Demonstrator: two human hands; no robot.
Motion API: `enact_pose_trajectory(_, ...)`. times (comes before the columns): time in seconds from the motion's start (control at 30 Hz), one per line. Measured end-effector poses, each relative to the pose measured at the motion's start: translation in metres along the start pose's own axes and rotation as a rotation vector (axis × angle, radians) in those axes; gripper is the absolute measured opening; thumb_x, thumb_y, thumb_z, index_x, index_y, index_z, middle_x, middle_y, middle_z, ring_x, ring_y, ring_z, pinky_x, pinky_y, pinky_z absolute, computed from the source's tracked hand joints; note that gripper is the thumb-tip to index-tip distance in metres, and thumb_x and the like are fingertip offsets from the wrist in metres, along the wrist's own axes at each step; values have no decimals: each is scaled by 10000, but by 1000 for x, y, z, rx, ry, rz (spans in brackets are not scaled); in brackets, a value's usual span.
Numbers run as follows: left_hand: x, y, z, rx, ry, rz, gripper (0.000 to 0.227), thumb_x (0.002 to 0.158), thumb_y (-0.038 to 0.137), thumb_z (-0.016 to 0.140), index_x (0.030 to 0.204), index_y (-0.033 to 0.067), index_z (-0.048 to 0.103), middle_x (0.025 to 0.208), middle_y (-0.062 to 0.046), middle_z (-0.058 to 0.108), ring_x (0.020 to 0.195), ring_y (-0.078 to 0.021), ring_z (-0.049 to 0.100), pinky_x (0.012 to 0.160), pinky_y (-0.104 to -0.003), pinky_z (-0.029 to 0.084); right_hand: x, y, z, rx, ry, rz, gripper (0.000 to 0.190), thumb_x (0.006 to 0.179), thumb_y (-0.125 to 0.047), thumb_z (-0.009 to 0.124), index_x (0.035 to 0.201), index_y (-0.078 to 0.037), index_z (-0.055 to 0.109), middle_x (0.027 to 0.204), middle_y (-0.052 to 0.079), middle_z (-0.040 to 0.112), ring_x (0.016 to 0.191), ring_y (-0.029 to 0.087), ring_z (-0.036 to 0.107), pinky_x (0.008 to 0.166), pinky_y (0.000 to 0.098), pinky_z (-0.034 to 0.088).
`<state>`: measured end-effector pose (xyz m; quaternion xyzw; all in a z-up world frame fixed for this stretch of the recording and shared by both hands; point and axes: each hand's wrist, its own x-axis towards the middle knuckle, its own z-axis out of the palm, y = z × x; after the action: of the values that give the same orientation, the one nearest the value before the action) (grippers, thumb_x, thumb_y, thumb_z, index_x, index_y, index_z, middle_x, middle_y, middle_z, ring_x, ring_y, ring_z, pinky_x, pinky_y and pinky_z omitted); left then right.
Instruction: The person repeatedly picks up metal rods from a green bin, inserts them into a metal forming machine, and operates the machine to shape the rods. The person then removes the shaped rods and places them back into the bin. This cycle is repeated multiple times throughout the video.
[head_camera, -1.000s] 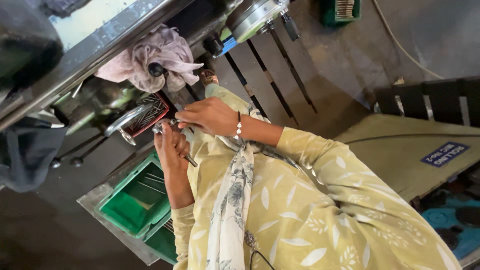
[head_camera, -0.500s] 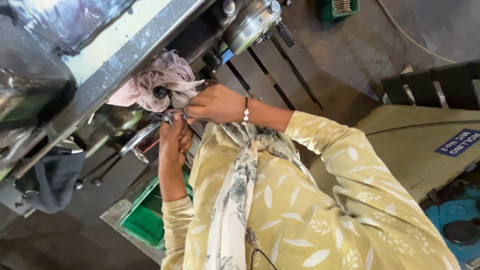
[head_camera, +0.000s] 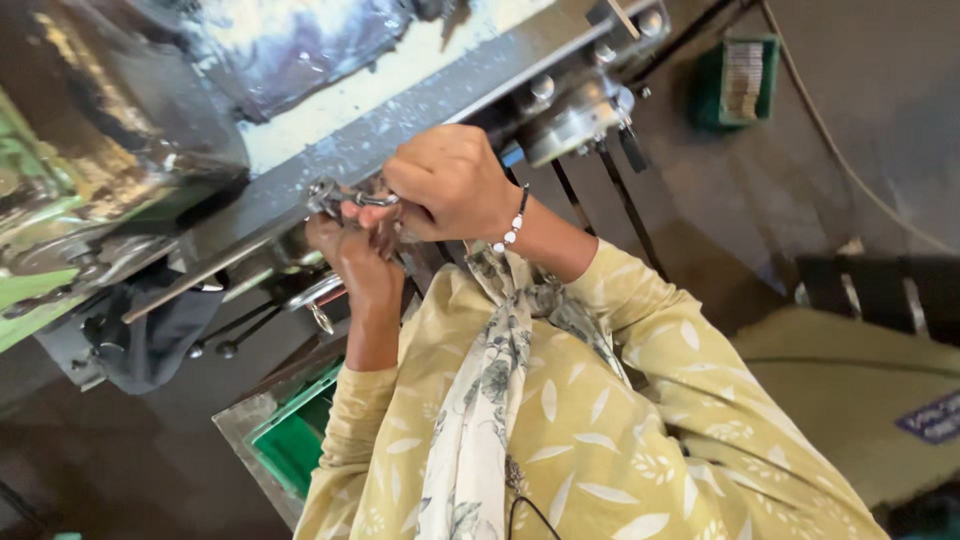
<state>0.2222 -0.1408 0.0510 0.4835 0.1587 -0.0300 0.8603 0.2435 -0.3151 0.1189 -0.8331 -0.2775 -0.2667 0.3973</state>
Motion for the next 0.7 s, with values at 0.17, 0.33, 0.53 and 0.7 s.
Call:
enact_pose_trajectory(0.17,32,0,10,-40,-25,82,240,976,63,654,799,134,507,624,71,452,478,-22,334,420,-233,211,42,-3,7,-27,68,59,240,746,-54,736,751,-42,497,680,107,508,630,337,560,595,437,439)
enact_pose_trajectory(0.33,72,-3,19,-165,54,29,238,976,203,699,794,134,560,604,98,433,474,-26,354,420,-239,215,61,8,32,29,176,190,389,885,-167,799,706,-42,478,642,136,479,594,340,518,581,441,405)
enact_pose_trajectory(0.53,96,2,34,-104,18,112,294,962,275,759,784,127,579,595,98,425,475,-29,353,428,-244,231,63,34,60,69,287,335,380,903,-145,756,704,-25,455,638,138,458,584,334,496,568,422,373)
enact_pose_trajectory(0.7,107,4,49,24,16,-55,298,965,353,715,824,127,581,576,92,410,432,-41,350,382,-237,235,47,69,64,114,236,432,420,950,-158,753,699,-14,448,601,113,428,532,205,435,516,368,339)
